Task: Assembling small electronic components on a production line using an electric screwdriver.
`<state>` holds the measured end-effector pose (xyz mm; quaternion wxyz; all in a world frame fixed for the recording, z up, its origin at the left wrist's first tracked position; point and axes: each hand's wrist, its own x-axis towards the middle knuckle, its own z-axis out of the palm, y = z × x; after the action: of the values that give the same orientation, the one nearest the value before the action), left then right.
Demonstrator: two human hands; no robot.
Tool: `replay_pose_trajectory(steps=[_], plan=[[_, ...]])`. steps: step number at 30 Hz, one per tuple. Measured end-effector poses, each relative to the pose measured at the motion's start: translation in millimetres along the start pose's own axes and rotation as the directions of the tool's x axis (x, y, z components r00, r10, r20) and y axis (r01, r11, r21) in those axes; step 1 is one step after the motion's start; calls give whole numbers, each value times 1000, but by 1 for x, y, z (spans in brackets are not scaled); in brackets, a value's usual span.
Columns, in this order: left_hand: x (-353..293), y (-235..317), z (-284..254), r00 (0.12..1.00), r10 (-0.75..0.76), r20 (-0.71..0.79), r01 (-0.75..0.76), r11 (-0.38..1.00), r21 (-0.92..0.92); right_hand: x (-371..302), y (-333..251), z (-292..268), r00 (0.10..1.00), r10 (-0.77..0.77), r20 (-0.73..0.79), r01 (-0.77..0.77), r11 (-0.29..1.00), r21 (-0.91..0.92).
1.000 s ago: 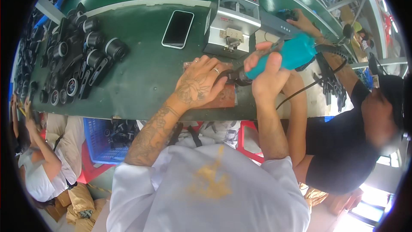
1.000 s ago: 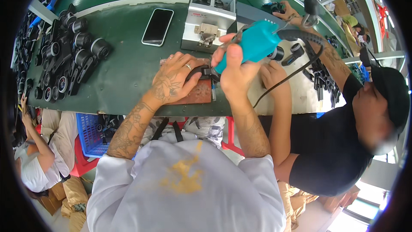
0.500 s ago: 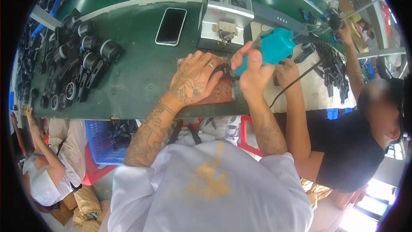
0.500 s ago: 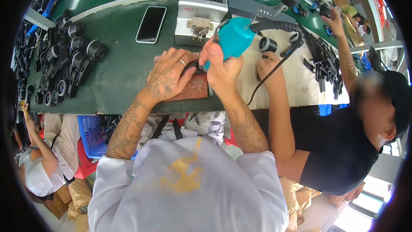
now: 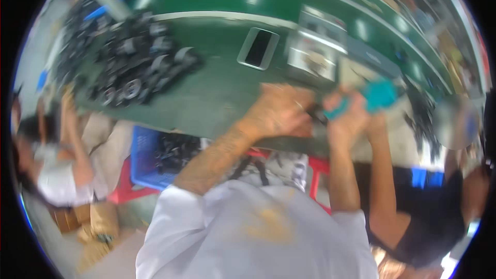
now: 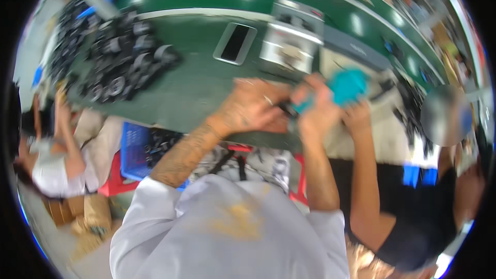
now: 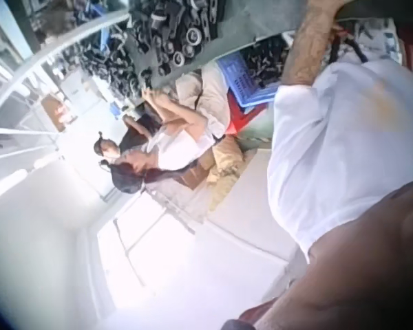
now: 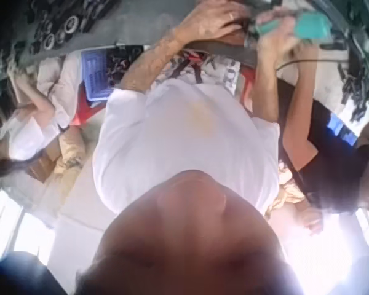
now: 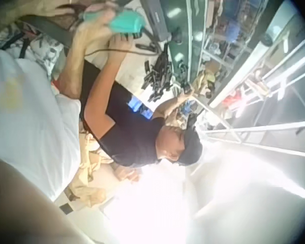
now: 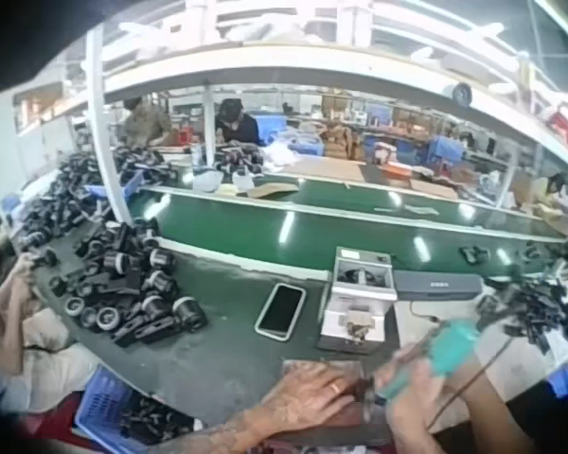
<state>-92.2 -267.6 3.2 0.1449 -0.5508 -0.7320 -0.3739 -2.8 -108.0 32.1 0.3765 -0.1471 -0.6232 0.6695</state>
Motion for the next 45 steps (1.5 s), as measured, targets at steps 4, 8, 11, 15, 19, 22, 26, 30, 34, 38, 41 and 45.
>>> replay_pose_trajectory(steps=[4, 8, 11, 15, 19, 22, 26, 30, 34, 38, 41, 45], plan=[[-33, 28, -32, 990, -114, -83, 111, 993, -42, -49, -44, -25, 999, 31, -13, -24, 931, 365], [-82, -9, -100, 598, -677, -430, 593, 734, -331, -78, -46, -48, 997, 20, 68, -38, 959, 280], [-92, -64, -159, 267, -837, -478, 393, 548, -739, -92, -38, -73, 1000, 16, 13, -19, 973, 230], [-124, -156, -250, 388, -419, -821, 822, 560, 103, -99, -41, -71, 996, 67, -51, -61, 991, 115], [-50, -112, -206, 406, -528, -746, 537, 798, -272, -83, -30, -67, 986, 43, 163, -60, 993, 102], [49, -2, -104, 779, -531, -334, 512, 846, -150, -88, -42, -65, 994, 63, 94, -77, 984, 161], [99, 37, 68, 981, -192, 32, 193, 935, -297, -90, -46, -76, 988, 81, 133, -95, 990, 100], [144, 76, 167, 955, -184, 235, 225, 960, -164, -95, -56, -82, 985, 127, 118, -137, 987, 81], [151, 72, 208, 877, -311, 367, 348, 937, -39, -102, -62, -90, 986, 145, 86, -145, 989, -6], [139, 61, 191, 885, -340, 319, 393, 912, -118, -102, -58, -94, 995, 93, 30, -93, 996, -18], [112, 60, 128, 974, -190, 121, 218, 933, -285, -90, -58, -92, 995, 95, -30, -98, 990, -104], [62, 46, 58, 990, -125, 69, 137, 967, -214, -69, -52, -91, 990, 130, 46, -129, 991, -26]])
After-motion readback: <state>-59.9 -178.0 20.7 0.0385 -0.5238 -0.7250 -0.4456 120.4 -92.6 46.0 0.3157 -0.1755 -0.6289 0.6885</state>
